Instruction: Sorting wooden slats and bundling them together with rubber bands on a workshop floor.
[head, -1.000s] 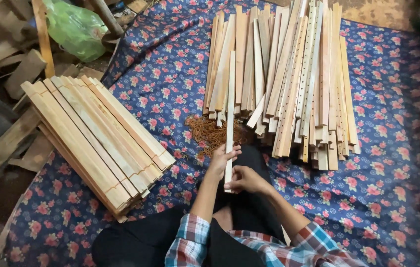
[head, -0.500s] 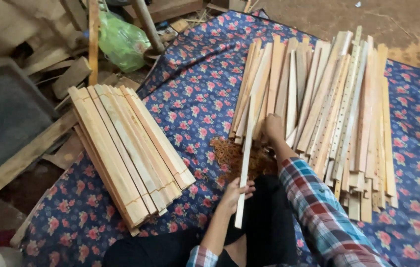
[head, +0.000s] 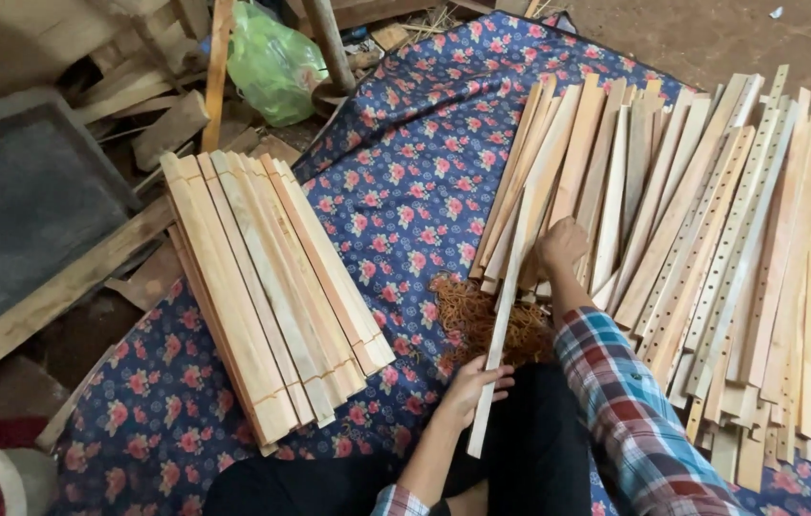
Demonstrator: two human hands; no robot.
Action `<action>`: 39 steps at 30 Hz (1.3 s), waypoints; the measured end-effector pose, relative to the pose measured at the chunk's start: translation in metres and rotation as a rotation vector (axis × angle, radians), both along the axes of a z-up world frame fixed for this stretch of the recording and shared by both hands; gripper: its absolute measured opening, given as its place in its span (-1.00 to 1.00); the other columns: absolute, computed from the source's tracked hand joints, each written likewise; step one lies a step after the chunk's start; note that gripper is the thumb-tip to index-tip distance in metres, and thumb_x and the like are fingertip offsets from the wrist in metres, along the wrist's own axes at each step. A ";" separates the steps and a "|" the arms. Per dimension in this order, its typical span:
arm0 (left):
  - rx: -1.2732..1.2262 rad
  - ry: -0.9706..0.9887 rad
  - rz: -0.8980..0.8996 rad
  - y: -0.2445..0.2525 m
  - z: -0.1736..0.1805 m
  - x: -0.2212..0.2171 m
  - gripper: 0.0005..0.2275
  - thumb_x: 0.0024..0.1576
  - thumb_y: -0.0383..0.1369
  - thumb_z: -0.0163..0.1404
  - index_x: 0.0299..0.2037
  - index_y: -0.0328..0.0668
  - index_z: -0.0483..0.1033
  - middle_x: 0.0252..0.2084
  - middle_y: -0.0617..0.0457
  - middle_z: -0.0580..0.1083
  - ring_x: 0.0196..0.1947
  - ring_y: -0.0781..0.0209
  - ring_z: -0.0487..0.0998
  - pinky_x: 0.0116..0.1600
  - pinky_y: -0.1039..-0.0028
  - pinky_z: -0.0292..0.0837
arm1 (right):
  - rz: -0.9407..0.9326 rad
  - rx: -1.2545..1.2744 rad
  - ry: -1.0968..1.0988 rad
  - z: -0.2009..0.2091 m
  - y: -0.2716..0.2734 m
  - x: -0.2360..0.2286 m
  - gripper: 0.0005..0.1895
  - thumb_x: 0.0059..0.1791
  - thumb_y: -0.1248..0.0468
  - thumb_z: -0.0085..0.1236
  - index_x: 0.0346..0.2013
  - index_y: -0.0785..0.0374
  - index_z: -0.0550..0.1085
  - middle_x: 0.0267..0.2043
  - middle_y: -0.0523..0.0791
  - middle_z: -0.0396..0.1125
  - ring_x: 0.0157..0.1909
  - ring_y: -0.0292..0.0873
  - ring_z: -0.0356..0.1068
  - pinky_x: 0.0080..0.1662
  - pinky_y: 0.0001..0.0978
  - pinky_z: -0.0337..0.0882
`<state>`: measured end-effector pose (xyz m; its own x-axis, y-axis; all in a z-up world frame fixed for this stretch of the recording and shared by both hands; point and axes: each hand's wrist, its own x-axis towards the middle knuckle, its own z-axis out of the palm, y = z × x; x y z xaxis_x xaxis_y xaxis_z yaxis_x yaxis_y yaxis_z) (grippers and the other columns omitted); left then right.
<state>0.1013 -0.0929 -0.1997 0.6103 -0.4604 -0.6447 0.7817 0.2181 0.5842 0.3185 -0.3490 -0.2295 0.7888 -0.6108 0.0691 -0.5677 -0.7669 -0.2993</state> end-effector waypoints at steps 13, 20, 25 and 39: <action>-0.132 0.076 0.048 0.020 -0.067 -0.001 -0.55 0.31 -0.39 -0.09 0.42 -0.01 0.21 0.16 -0.20 0.49 -0.06 -0.11 0.65 -0.22 0.21 0.69 | 0.039 0.690 0.100 0.080 0.093 -0.173 -0.52 -0.27 -0.06 0.42 -0.40 0.33 0.61 -0.39 0.19 0.50 -0.14 0.27 0.54 -0.07 0.04 0.47; 0.034 0.076 0.051 0.024 -0.122 -0.010 -0.56 0.22 0.02 0.09 0.17 -0.04 0.49 -0.06 -0.05 0.50 -0.16 0.06 0.60 -0.22 0.32 0.70 | 0.080 0.676 0.158 0.070 0.164 -0.287 -0.55 -0.27 -0.04 0.44 -0.36 0.26 0.58 -0.33 0.09 0.52 -0.08 0.22 0.53 -0.10 0.04 0.51; 0.227 -0.191 -0.105 0.028 -0.074 -0.021 -0.51 0.11 -0.38 0.16 0.29 -0.09 0.41 0.08 -0.17 0.45 0.00 -0.06 0.56 0.05 0.29 0.55 | 0.197 0.690 0.174 0.065 0.184 -0.323 -0.56 -0.23 -0.05 0.44 -0.36 0.24 0.57 -0.40 0.00 0.51 -0.18 0.13 0.57 -0.16 -0.06 0.55; 1.240 -1.080 -0.380 0.146 0.104 -0.096 -0.41 0.03 -0.53 -0.01 0.30 0.30 0.31 0.06 0.02 0.45 0.11 -0.11 0.52 0.12 0.02 0.42 | -0.051 1.516 -0.564 0.070 0.068 -0.210 -0.20 0.19 -0.09 0.01 0.56 0.05 -0.15 0.22 0.16 0.32 0.09 0.00 0.50 -0.06 -0.25 0.57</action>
